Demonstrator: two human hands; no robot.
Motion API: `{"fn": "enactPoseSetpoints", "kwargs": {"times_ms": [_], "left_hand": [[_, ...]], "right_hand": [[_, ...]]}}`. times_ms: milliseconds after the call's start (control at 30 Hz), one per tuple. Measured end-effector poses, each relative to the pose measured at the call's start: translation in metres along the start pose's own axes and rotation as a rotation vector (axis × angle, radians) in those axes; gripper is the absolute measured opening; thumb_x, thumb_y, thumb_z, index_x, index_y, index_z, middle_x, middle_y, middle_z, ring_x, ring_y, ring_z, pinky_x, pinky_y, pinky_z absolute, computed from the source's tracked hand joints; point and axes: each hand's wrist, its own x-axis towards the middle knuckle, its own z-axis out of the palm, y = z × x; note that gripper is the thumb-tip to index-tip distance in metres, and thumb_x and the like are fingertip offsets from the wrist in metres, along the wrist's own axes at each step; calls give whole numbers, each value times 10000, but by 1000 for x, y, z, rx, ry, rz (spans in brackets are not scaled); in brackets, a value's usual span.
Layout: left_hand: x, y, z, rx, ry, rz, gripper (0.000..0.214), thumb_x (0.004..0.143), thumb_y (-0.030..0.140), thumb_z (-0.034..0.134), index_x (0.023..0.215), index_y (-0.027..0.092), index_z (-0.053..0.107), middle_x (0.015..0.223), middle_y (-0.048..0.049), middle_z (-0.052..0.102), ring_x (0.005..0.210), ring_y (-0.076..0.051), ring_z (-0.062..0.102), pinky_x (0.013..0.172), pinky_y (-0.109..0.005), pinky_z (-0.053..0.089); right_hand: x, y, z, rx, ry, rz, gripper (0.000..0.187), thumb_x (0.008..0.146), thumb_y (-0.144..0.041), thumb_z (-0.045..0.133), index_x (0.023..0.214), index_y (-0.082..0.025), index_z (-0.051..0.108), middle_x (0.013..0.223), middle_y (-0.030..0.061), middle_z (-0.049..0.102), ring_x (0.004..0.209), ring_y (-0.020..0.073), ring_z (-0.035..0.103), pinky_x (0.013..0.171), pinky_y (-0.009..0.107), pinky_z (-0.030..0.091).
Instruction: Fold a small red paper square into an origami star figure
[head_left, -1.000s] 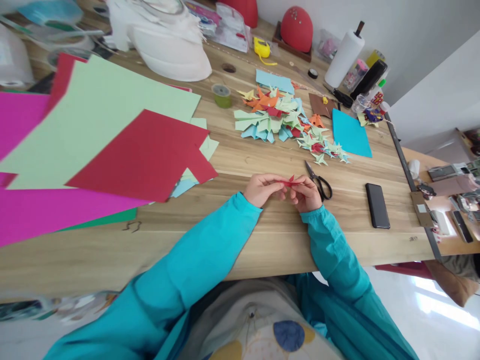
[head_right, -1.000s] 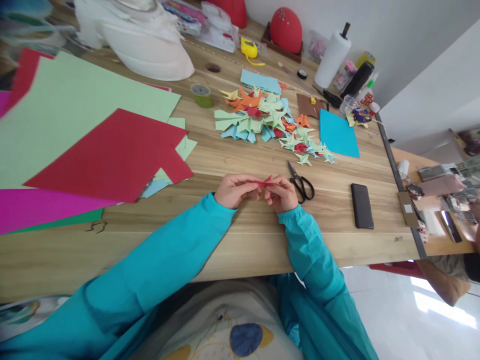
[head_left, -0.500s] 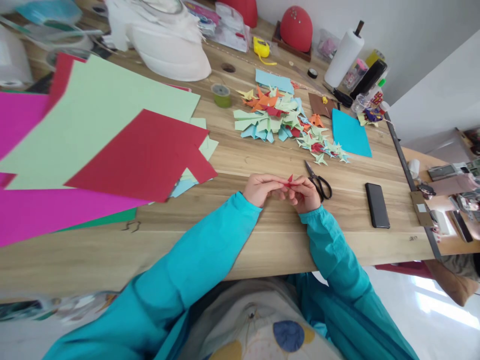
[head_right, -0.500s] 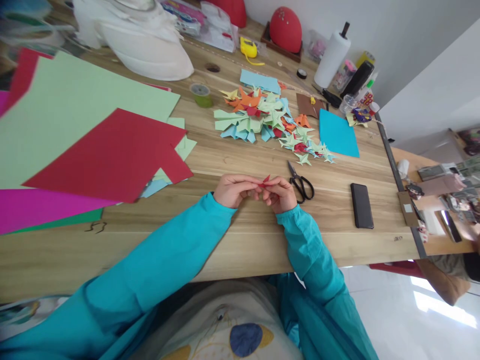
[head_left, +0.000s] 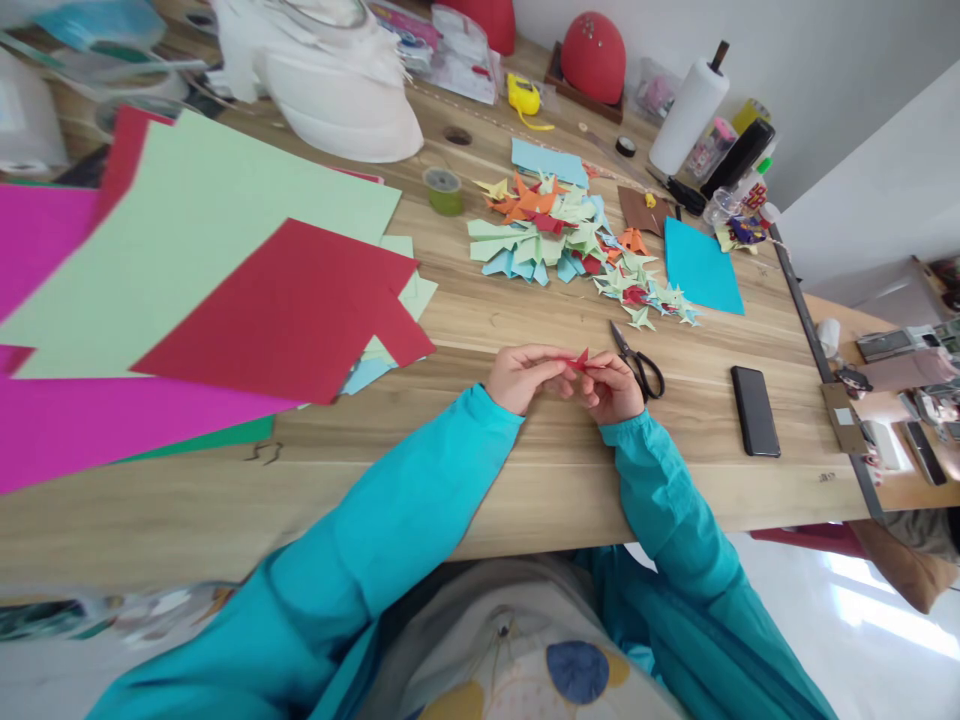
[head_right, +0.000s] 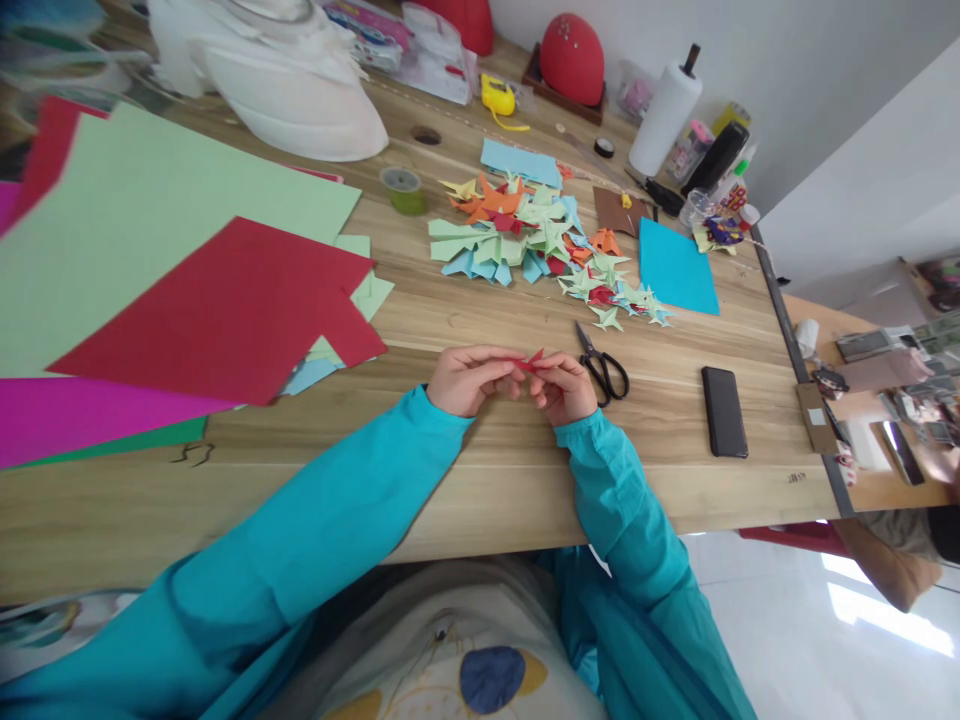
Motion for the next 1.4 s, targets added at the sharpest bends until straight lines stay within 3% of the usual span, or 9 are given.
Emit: {"fn": "enactPoseSetpoints", "kwargs": {"times_ms": [1000, 1233, 1400], "left_hand": [[4, 4, -8, -59, -46, 40, 230, 606, 209, 587, 754, 63, 687, 593, -81, 669, 472, -185, 610, 505, -337, 495], [2, 3, -4, 101, 10, 80, 255, 590, 207, 679, 822, 102, 687, 607, -33, 662, 471, -140, 594, 523, -305, 501], [2, 1, 0, 172, -28, 110, 204, 590, 215, 696, 764, 109, 695, 615, -44, 673, 480, -133, 584, 530, -299, 496]], "right_hand": [[1, -3, -2, 0, 42, -6, 77, 626, -165, 597, 681, -183, 545, 457, -33, 601, 308, 74, 434, 323, 179, 318], [0, -3, -1, -12, 42, -2, 69, 635, -156, 595, 680, -181, 549, 458, -33, 600, 312, 74, 438, 323, 178, 313], [-1, -3, 2, -49, 19, 5, 67, 646, -161, 610, 678, -175, 553, 457, -31, 591, 340, 80, 466, 322, 173, 306]]}}
